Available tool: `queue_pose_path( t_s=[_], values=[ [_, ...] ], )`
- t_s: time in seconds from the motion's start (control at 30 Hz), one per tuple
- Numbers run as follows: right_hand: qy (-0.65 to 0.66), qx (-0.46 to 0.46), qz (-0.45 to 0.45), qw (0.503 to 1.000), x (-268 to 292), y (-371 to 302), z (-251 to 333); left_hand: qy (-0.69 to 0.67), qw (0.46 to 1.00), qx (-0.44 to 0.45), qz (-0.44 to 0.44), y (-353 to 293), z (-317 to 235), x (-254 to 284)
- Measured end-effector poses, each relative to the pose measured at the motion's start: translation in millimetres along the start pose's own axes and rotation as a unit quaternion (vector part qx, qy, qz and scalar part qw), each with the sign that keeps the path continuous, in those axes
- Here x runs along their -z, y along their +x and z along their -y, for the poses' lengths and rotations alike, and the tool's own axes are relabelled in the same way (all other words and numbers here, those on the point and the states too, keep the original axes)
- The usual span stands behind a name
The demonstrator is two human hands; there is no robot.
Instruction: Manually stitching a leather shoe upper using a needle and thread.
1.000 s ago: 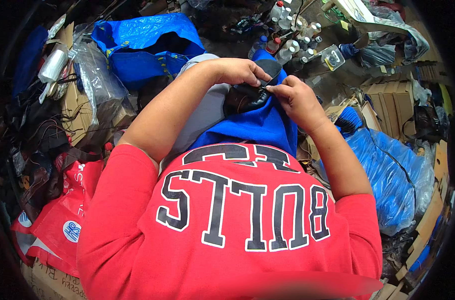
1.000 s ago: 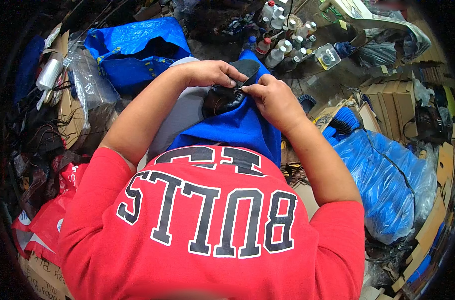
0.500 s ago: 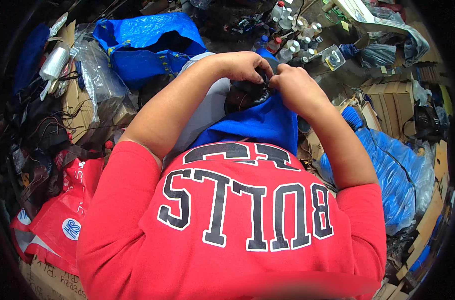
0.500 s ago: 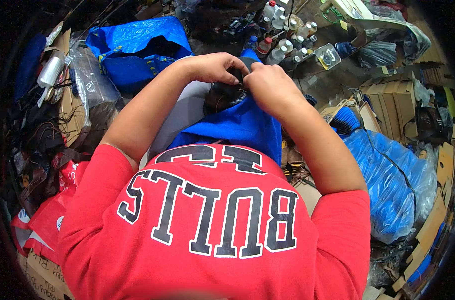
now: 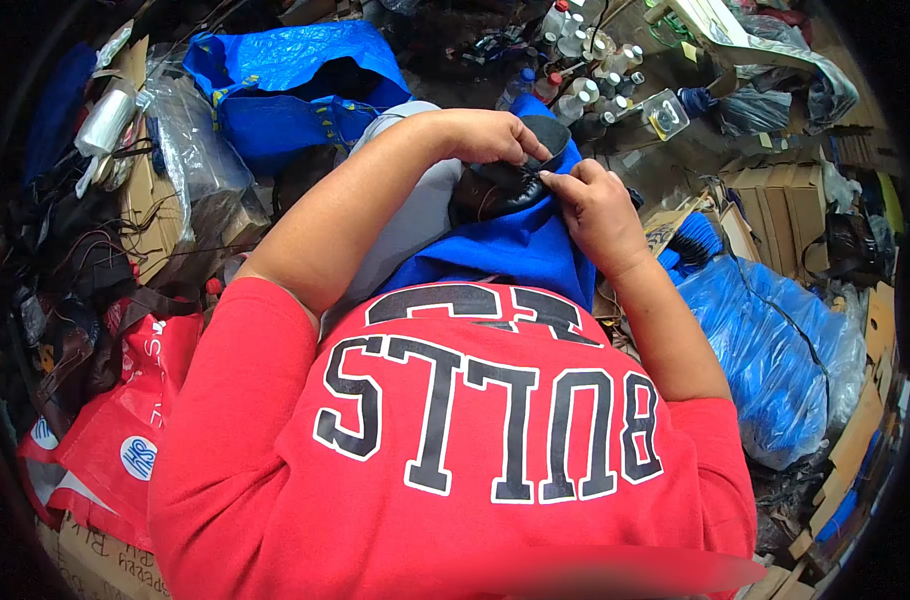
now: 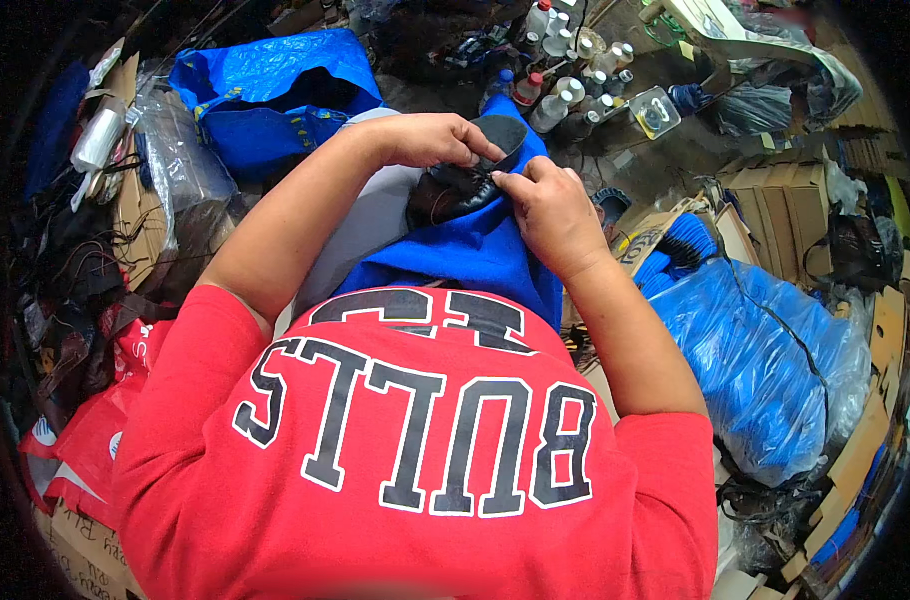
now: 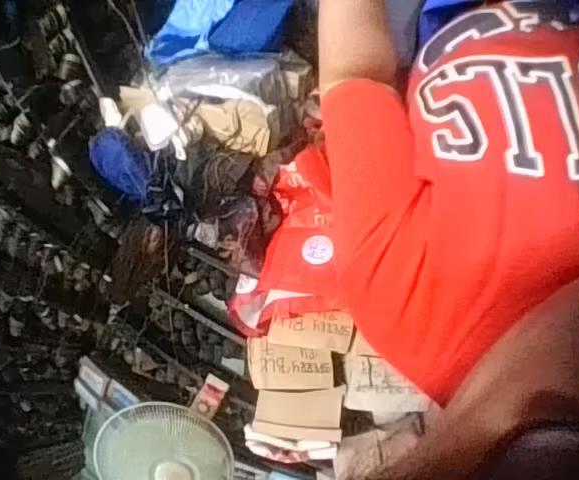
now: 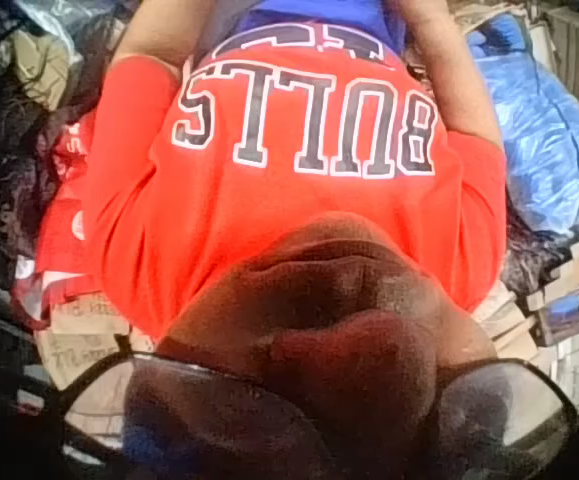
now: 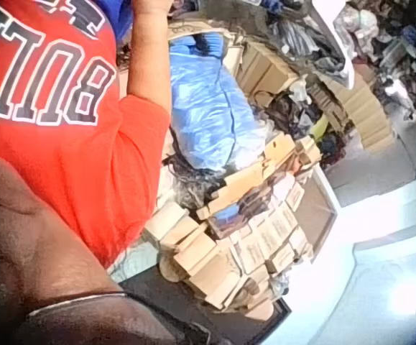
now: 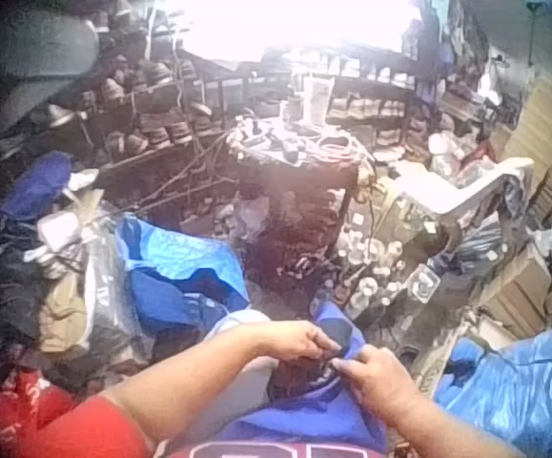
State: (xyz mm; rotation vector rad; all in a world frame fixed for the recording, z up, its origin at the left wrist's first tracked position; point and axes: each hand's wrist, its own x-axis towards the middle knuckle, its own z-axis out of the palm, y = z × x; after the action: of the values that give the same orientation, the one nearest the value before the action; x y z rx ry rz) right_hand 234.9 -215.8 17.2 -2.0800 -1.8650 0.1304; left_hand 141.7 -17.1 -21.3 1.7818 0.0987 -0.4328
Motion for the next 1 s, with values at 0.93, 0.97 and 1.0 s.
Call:
queue_pose_path(
  t_s=[0.93,0.97,1.0],
  values=[
    [0.403,-0.228,0.183,0.867,-16,35,-45,0.249,0.873,-0.078,-0.413,-22,-2,-33],
    [0.405,-0.228,0.183,0.866,-18,31,-50,0.275,0.863,-0.095,-0.413,-31,1,-38],
    [0.437,-0.239,0.162,0.852,-19,28,-55,0.276,0.864,-0.094,-0.411,-41,3,-39]
  ],
)
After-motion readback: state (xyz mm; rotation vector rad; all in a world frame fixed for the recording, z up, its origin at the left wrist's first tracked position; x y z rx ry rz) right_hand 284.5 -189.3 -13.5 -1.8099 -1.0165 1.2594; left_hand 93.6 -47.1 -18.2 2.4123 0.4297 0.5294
